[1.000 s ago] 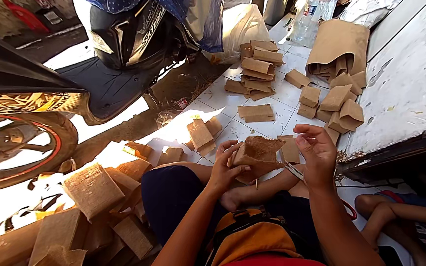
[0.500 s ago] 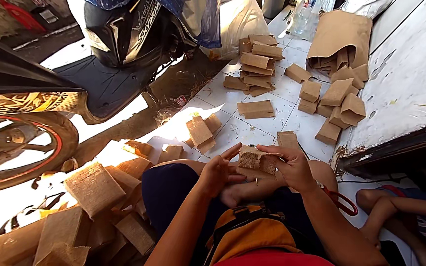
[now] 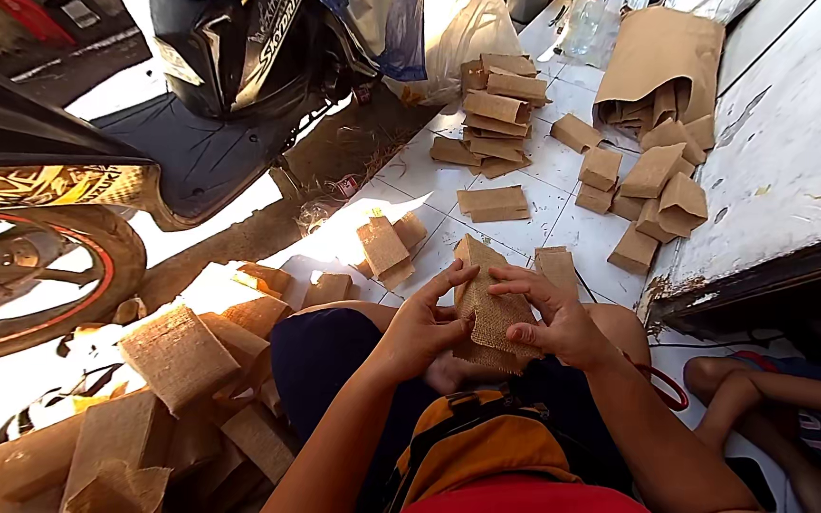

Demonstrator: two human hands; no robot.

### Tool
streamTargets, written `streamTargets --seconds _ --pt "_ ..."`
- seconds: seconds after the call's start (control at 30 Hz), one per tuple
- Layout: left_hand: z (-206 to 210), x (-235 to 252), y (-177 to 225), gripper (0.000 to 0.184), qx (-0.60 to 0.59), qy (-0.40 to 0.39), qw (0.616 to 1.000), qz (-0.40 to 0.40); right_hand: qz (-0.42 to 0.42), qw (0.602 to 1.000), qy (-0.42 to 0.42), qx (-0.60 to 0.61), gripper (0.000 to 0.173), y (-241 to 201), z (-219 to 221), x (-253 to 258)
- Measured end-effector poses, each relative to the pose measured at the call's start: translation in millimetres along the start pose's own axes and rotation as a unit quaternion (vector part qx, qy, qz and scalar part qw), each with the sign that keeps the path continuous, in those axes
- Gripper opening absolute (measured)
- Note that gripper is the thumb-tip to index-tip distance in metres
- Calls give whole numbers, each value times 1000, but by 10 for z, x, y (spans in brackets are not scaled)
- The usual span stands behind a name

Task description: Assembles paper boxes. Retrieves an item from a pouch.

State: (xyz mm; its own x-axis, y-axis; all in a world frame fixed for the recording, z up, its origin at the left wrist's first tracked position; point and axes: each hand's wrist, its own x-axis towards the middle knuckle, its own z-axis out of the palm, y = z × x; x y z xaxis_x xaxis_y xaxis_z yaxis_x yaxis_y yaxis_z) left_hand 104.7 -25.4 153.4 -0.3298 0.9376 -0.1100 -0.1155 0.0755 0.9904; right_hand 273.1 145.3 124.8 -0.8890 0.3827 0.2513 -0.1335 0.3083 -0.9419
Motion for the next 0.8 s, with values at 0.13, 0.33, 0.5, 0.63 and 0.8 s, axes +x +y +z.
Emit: streamTargets --seconds 0.13,0.33,0.5,0.63,0.8 --pt "-56 -32 62 82 3 -21 1000 6 -20 1000 18 -12 50 -58 53 -31" --pt "-140 -48 131 98 29 -77 997 -1 -72 995 50 -56 41 -128 132 -61" --pt "-100 -62 124 99 21 -69 997 11 -89 990 79 -80 37 -111 210 -64" --pt "-54 -58 82 77 53 -31 997 40 -110 976 120 -148 34 -78 317 -69" --pt "-21 27 63 82 243 2 970 24 -123 918 88 -365 39 -50 405 -35"
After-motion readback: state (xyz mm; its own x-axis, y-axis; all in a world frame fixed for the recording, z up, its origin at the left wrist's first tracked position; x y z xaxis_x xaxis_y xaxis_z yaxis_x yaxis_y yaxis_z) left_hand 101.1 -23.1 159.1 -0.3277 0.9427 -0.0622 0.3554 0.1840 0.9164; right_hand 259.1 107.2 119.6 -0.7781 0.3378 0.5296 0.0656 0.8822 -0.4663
